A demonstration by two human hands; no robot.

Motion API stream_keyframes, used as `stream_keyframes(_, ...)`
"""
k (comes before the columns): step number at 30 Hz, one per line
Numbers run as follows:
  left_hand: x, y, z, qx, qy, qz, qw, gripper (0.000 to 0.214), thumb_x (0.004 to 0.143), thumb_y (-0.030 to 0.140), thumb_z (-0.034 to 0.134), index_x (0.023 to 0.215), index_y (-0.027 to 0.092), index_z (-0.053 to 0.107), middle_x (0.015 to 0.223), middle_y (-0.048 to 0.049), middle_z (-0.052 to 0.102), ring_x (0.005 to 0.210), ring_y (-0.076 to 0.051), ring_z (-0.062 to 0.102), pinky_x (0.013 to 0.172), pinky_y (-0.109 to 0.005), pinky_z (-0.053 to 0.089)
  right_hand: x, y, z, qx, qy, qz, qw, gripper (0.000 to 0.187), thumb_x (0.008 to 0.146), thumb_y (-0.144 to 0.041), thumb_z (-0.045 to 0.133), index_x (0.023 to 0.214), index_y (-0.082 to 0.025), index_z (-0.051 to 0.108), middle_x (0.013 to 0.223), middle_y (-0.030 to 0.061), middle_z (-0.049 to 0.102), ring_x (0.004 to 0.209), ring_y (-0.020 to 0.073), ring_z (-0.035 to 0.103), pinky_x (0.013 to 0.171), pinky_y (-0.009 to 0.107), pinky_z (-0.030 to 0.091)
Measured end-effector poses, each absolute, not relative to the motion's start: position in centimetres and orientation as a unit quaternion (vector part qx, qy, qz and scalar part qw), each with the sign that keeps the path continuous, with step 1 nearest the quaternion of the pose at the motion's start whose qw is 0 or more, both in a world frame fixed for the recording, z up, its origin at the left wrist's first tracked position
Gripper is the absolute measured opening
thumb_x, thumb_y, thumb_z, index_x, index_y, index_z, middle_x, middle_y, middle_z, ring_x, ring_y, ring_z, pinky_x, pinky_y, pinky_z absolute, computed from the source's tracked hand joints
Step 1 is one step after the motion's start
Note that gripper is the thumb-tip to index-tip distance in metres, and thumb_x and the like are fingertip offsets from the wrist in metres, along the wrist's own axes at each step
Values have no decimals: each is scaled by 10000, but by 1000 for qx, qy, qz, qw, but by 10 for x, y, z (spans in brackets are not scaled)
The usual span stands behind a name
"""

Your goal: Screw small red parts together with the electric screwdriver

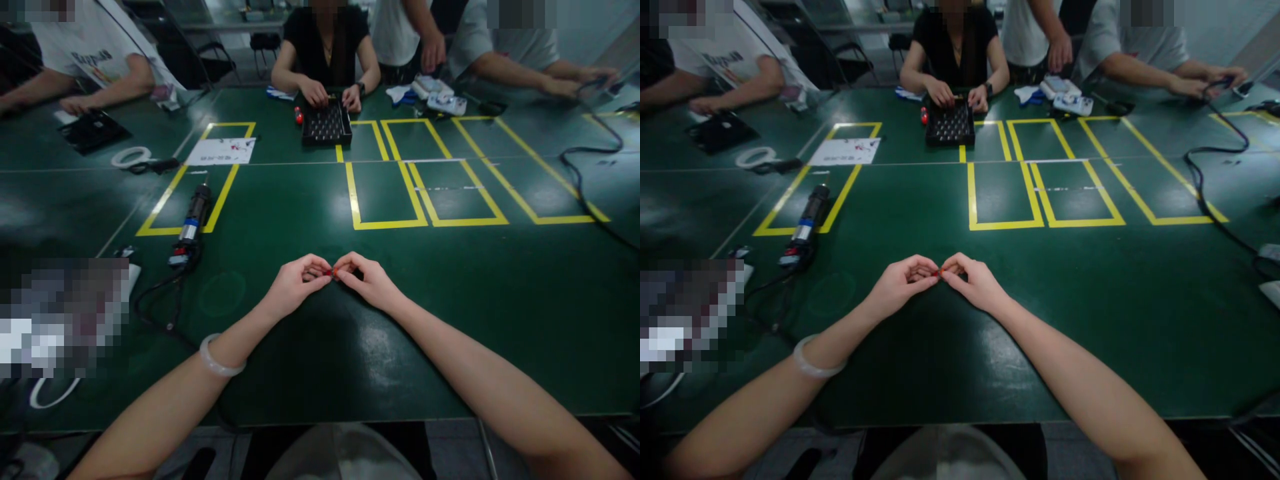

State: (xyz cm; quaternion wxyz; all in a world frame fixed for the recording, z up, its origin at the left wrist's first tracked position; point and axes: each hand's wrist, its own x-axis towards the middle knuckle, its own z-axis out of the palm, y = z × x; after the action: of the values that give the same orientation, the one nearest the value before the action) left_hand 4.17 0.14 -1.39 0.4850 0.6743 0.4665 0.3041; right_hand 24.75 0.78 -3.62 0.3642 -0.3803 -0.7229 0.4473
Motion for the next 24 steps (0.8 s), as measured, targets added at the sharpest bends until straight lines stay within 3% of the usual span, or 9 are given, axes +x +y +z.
stream_keyframes(3, 46, -7, -6, 750, 450, 313, 370, 110, 860, 265, 645, 930, 181, 658, 917, -35, 651, 851, -155, 609, 792, -291, 493, 249, 9, -37, -374, -719, 461, 361, 112, 898, -296, 610, 923, -187, 608, 794, 0, 675, 740, 131, 634, 704, 258, 489)
stream_keyframes(6, 48, -11, -3, 783, 427, 319, 321, 70, 876, 235, 616, 925, 192, 641, 945, -36, 628, 888, -163, 593, 809, -292, 484, 250, 10, -38, -357, -725, 461, 366, 89, 873, -267, 635, 907, -188, 611, 822, 4, 666, 774, 137, 627, 741, 272, 499)
stream_keyframes(15, 47, -9, -7, 772, 454, 300, 328, 146, 880, 321, 619, 949, 192, 610, 938, -37, 621, 869, -170, 598, 799, -303, 501, 249, 8, -35, -356, -729, 434, 391, 127, 836, -206, 660, 950, -195, 606, 887, 21, 657, 807, 146, 620, 769, 301, 501)
stream_keyframes(24, 44, -7, -6, 774, 429, 330, 329, 84, 889, 253, 606, 936, 185, 622, 956, -46, 617, 912, -169, 600, 831, -305, 496, 250, 8, -37, -352, -738, 421, 393, 224, 819, -177, 673, 1035, -192, 616, 952, 42, 665, 848, 159, 619, 796, 316, 513)
